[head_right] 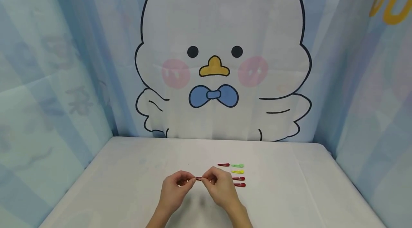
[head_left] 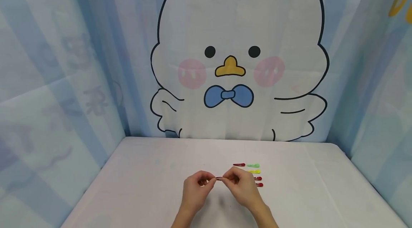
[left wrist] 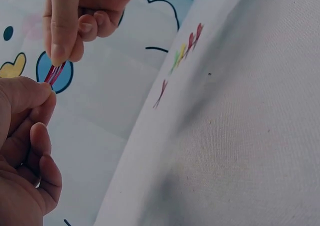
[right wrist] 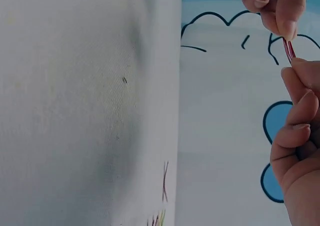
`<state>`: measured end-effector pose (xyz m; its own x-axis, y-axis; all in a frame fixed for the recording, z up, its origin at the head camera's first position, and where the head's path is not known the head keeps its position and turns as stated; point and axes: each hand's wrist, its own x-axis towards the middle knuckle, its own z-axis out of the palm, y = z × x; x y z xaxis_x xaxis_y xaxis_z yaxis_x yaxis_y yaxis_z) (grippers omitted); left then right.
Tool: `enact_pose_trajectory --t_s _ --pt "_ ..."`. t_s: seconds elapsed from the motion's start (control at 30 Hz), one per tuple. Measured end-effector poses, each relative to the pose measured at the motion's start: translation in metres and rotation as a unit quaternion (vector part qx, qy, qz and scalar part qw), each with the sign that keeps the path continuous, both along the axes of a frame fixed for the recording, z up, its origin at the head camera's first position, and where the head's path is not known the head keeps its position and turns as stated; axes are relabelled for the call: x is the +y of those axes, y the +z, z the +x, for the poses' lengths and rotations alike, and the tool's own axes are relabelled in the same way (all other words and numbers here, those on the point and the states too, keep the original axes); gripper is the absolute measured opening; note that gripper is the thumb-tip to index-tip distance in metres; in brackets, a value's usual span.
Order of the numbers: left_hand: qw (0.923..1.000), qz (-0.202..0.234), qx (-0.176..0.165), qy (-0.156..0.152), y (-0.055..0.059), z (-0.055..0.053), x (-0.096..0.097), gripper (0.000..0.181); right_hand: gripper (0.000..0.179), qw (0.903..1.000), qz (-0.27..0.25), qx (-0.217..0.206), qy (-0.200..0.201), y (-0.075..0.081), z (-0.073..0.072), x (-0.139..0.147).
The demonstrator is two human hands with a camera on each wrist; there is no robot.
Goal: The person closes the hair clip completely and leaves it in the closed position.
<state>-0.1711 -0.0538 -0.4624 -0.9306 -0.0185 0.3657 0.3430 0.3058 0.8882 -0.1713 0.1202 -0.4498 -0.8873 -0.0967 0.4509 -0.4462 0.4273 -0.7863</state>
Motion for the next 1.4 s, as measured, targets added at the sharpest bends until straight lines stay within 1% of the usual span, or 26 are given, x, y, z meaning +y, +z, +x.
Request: enact_pose_trajectory --t_s 0.1,0.23,0.37,0.47,0.67,0.8,1.03,1.2,1.4 --pt "0.9998 0.000 -0.017 -0.006 0.001 -0.001 0.000 0.007 0.023 1.0000 0.002 -0.001 -0.002 0.000 -0.001 0.001" --pt "0.9985 0.009 -0.047 -0.027 0.001 -0.002 -0.002 0.004 0.020 0.9997 0.010 0.022 0.007 0.000 -0.001 0.002" --pt "0.9960 0.026 -0.073 -0.045 0.000 -0.004 -0.004 0.005 0.018 0.9993 0.022 0.022 0.018 0.001 -0.001 0.004" --pt "0.9936 0.038 -0.094 -0.050 0.001 -0.004 -0.005 0.007 0.018 0.9988 0.036 0.021 0.027 0.002 -0.001 0.005" --pt "0.9894 0.057 -0.121 -0.056 0.003 -0.003 -0.006 0.010 0.020 0.9949 0.066 0.055 0.054 0.004 0.001 0.007" --pt "0.9886 0.060 -0.125 -0.059 0.003 -0.004 -0.006 0.010 0.021 0.9930 0.085 0.064 0.052 0.004 0.000 0.009" --pt "0.9887 0.049 -0.120 -0.074 0.004 -0.005 -0.006 0.011 0.020 0.9934 0.094 0.052 0.041 0.003 -0.001 0.011" --pt "0.9903 0.034 -0.114 -0.072 0.003 -0.006 -0.007 0.012 0.019 0.9938 0.092 0.046 0.042 0.000 -0.004 0.012" --pt "0.9926 0.019 -0.101 -0.065 0.002 -0.005 -0.010 0.011 0.018 0.9948 0.089 0.037 0.031 -0.005 -0.005 0.014"
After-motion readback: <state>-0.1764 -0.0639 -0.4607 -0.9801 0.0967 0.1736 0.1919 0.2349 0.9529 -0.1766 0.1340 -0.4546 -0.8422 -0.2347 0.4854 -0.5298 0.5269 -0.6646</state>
